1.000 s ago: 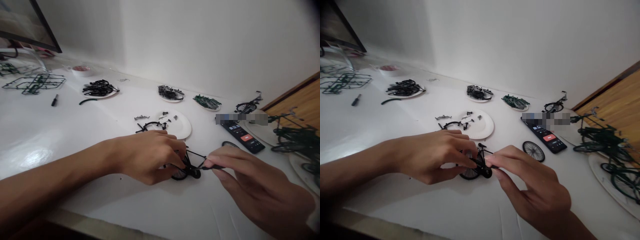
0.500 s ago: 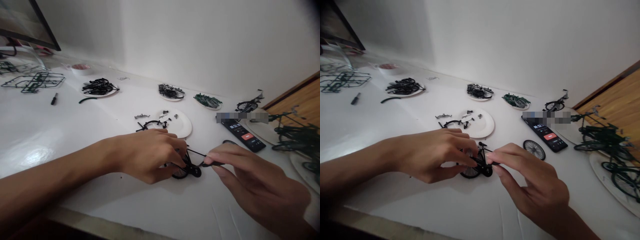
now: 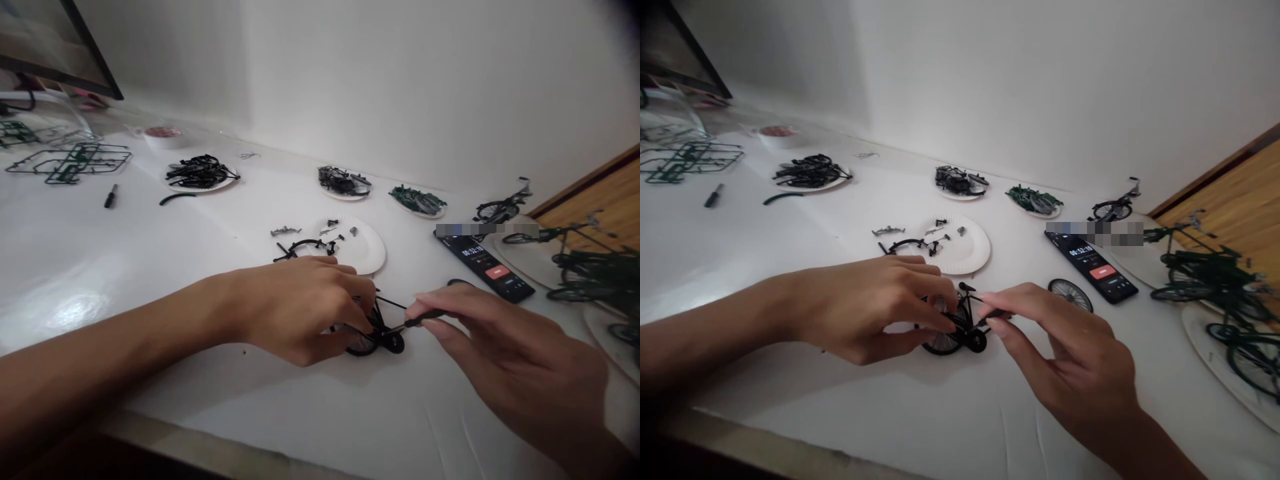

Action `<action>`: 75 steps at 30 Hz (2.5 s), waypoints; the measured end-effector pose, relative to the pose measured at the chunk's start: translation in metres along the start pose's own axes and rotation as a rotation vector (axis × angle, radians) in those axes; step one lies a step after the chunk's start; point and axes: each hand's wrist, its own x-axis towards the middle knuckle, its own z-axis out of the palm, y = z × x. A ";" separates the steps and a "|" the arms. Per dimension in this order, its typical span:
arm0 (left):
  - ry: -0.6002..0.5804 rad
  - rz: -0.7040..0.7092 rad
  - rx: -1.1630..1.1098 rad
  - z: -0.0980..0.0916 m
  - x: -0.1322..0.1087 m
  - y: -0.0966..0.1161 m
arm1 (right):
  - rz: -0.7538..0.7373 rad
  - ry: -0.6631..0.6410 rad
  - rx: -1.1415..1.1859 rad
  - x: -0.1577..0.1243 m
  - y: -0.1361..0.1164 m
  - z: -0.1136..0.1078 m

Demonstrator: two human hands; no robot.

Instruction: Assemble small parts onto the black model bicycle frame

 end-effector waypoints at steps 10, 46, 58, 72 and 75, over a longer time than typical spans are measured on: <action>-0.035 -0.013 0.025 -0.001 -0.001 0.000 | 0.031 -0.047 -0.205 0.002 -0.011 -0.006; -0.082 -0.059 -0.028 -0.003 0.002 0.004 | -0.140 0.046 -0.166 -0.002 -0.008 0.011; -0.094 -0.042 0.007 -0.002 0.002 0.002 | -0.155 0.055 -0.125 -0.001 -0.004 0.011; -0.069 -0.048 -0.005 -0.003 0.002 0.003 | -0.158 0.016 -0.108 -0.001 -0.008 0.009; -0.066 -0.046 -0.003 -0.003 0.002 0.003 | -0.137 0.073 -0.160 -0.001 -0.011 0.011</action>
